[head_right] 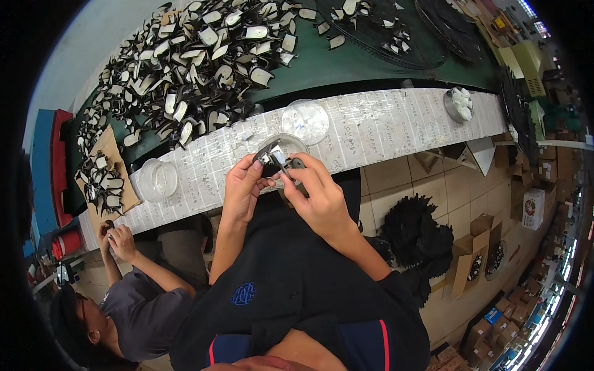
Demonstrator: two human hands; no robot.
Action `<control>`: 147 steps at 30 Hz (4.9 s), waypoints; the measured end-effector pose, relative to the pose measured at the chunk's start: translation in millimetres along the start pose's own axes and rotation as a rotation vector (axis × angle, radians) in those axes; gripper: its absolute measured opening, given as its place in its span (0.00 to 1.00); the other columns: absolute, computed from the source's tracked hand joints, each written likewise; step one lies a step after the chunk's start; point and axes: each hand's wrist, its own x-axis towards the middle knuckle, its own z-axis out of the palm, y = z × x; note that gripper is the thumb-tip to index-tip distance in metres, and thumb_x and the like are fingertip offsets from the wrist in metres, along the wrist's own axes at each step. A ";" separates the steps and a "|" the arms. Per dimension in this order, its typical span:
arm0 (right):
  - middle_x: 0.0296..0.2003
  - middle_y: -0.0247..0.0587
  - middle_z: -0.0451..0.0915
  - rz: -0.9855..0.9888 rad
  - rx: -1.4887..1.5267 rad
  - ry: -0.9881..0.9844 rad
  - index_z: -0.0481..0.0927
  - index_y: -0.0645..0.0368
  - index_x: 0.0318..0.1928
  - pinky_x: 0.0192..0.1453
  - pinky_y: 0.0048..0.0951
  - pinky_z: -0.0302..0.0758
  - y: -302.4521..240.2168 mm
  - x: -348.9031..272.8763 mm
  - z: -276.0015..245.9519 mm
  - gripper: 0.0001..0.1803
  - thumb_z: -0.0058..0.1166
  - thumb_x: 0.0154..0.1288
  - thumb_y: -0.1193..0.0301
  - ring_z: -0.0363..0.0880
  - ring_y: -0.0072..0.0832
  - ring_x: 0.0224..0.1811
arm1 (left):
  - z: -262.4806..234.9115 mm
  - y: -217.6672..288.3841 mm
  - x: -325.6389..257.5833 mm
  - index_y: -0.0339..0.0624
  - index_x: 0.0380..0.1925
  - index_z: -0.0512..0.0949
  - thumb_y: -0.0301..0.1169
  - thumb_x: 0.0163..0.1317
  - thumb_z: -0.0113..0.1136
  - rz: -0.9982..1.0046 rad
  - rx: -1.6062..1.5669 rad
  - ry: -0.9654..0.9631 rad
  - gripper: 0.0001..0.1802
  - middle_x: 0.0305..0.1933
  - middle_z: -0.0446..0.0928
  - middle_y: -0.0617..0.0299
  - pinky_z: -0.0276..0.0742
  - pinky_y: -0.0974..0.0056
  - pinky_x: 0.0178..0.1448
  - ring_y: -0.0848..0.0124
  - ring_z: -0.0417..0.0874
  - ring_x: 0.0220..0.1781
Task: Applying adhesive and assembling shoe heel components at a workbench.
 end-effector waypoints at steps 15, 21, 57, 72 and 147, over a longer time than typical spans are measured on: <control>0.45 0.52 0.80 -0.039 -0.108 0.132 0.78 0.66 0.37 0.39 0.30 0.80 20.0 -2.1 -11.3 0.12 0.65 0.53 0.82 0.83 0.41 0.40 | 1.1 -1.5 2.8 0.34 0.45 0.75 0.34 0.69 0.57 -0.021 0.005 0.007 0.14 0.42 0.82 0.55 0.82 0.68 0.40 0.67 0.86 0.38; 0.44 0.53 0.80 -0.033 -0.067 0.098 0.77 0.67 0.37 0.39 0.28 0.79 13.9 -0.6 -8.3 0.11 0.65 0.53 0.82 0.83 0.38 0.38 | 1.2 -1.6 3.9 0.34 0.45 0.75 0.34 0.69 0.56 -0.025 0.010 0.016 0.13 0.41 0.82 0.55 0.82 0.68 0.40 0.68 0.85 0.38; 0.38 0.38 0.81 0.566 0.951 0.373 0.75 0.64 0.41 0.44 0.25 0.81 214.0 10.5 19.9 0.06 0.55 0.68 0.74 0.80 0.21 0.38 | 88.0 25.4 -17.1 0.26 0.49 0.72 0.39 0.62 0.65 -0.225 0.004 -0.441 0.26 0.38 0.81 0.47 0.85 0.64 0.32 0.60 0.86 0.34; 0.42 0.40 0.82 0.521 0.931 0.323 0.76 0.64 0.42 0.45 0.24 0.81 223.7 7.5 16.6 0.07 0.55 0.68 0.73 0.81 0.21 0.40 | 102.3 19.0 -12.2 0.31 0.52 0.72 0.41 0.61 0.66 -0.148 0.087 -0.493 0.27 0.43 0.80 0.47 0.82 0.62 0.39 0.62 0.84 0.39; 0.39 0.38 0.82 0.521 1.077 0.721 0.77 0.60 0.37 0.42 0.22 0.77 203.7 6.8 4.3 0.07 0.56 0.69 0.69 0.79 0.19 0.37 | -10.6 -29.0 2.8 0.28 0.65 0.58 0.49 0.74 0.42 -0.161 0.289 0.085 0.34 0.64 0.62 0.48 0.80 0.54 0.56 0.53 0.79 0.52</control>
